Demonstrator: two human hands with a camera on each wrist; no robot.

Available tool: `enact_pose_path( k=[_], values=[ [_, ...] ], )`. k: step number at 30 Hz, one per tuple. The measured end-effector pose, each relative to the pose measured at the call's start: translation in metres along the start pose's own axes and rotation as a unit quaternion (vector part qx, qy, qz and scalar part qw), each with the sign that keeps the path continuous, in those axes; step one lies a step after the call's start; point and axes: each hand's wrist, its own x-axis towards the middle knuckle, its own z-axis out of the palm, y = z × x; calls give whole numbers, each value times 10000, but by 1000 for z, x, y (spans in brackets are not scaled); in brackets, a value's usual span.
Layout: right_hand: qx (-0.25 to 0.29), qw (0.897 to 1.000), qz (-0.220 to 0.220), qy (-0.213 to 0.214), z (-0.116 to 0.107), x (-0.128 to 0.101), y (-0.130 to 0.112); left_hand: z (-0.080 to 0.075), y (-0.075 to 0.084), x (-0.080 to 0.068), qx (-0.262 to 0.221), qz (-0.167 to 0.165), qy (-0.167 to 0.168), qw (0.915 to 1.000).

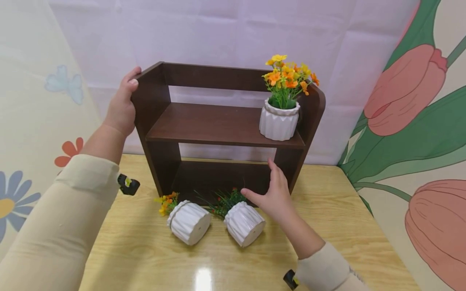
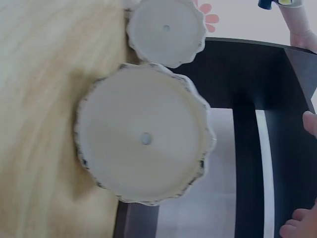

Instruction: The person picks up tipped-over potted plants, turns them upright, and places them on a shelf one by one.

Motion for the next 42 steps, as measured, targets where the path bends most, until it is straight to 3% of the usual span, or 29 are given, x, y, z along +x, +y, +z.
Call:
enact_pose_path(
  k=[20, 42],
  values=[
    [-447, 9955, 20, -837, 34, -18, 18, 0, 0, -1, -45, 20, -5, 10000],
    [-1349, 9840, -615, -984, 66, -33, 22, -1, 2, -1, -4, -5, -17, 10000]
  ],
)
